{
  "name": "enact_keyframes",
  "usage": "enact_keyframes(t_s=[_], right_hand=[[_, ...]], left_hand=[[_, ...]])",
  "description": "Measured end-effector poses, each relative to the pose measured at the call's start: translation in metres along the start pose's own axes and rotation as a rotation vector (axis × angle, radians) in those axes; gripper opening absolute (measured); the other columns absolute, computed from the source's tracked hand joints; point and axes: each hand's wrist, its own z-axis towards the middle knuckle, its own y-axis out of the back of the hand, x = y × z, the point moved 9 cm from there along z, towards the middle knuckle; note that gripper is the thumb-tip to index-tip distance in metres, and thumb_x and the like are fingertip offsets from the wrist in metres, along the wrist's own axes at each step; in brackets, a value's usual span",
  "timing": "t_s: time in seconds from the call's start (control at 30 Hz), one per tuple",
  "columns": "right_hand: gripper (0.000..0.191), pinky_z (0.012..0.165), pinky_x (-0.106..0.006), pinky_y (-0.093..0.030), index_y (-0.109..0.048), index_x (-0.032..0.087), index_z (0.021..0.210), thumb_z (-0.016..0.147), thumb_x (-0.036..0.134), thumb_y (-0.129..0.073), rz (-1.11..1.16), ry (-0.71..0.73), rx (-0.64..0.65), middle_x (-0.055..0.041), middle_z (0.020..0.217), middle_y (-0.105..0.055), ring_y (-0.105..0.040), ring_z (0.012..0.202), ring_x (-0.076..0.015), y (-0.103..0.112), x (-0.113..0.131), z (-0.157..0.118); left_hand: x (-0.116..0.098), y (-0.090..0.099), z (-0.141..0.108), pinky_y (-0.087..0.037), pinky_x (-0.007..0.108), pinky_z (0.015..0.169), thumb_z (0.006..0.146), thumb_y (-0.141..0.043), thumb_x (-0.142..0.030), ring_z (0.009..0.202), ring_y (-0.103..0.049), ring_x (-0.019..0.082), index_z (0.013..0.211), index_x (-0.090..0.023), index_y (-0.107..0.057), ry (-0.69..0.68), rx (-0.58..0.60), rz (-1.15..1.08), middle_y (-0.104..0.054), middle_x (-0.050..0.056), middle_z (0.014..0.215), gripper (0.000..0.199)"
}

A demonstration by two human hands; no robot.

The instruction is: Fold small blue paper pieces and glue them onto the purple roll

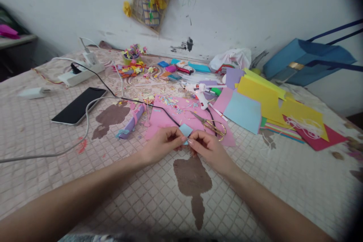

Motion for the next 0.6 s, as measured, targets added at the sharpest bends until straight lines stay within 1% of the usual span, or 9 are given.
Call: enact_keyframes(t_s=[0.1, 0.23, 0.43, 0.6], right_hand=[[0.018, 0.054, -0.024, -0.04, -0.053, 0.017, 0.075, 0.086, 0.03, -0.051, -0.014, -0.016, -0.006, 0.0026, 0.063, -0.05, -0.049, 0.057, -0.0106, 0.0019, -0.0008, 0.0008], [0.017, 0.055, -0.025, -0.04, -0.053, 0.017, 0.075, 0.086, 0.029, -0.051, -0.013, -0.019, -0.02, 0.0024, 0.063, -0.05, -0.049, 0.058, -0.0109, 0.0045, 0.0011, 0.0014], [0.017, 0.055, -0.024, -0.041, -0.053, 0.017, 0.075, 0.086, 0.03, -0.051, -0.004, -0.016, -0.013, 0.0024, 0.063, -0.05, -0.049, 0.058, -0.0106, 0.0031, 0.0018, 0.0009], [0.02, 0.054, -0.024, -0.042, -0.053, 0.017, 0.076, 0.087, 0.033, -0.05, -0.009, -0.018, -0.031, 0.0023, 0.063, -0.05, -0.049, 0.057, -0.0111, 0.0045, 0.0006, 0.0012]], left_hand=[[0.0055, -0.0006, 0.0011, -0.041, 0.021, 0.057, 0.083, -0.051, -0.041, 0.057, -0.051, 0.009, 0.072, -0.012, -0.056, 0.056, 0.006, -0.012, -0.056, 0.0, 0.064, 0.031], [0.0074, 0.0011, 0.001, -0.043, 0.022, 0.056, 0.085, -0.044, -0.046, 0.056, -0.052, 0.01, 0.075, -0.012, -0.058, 0.096, -0.005, -0.005, -0.06, 0.002, 0.068, 0.038], [0.0081, -0.001, 0.0002, -0.042, 0.02, 0.054, 0.081, -0.054, -0.038, 0.055, -0.051, 0.008, 0.072, -0.011, -0.057, 0.099, 0.023, 0.003, -0.061, 0.002, 0.066, 0.029], [0.0107, -0.0005, 0.0017, -0.041, 0.019, 0.053, 0.082, -0.053, -0.037, 0.053, -0.051, 0.007, 0.071, -0.013, -0.053, 0.084, 0.008, -0.007, -0.06, 0.0, 0.065, 0.027]])
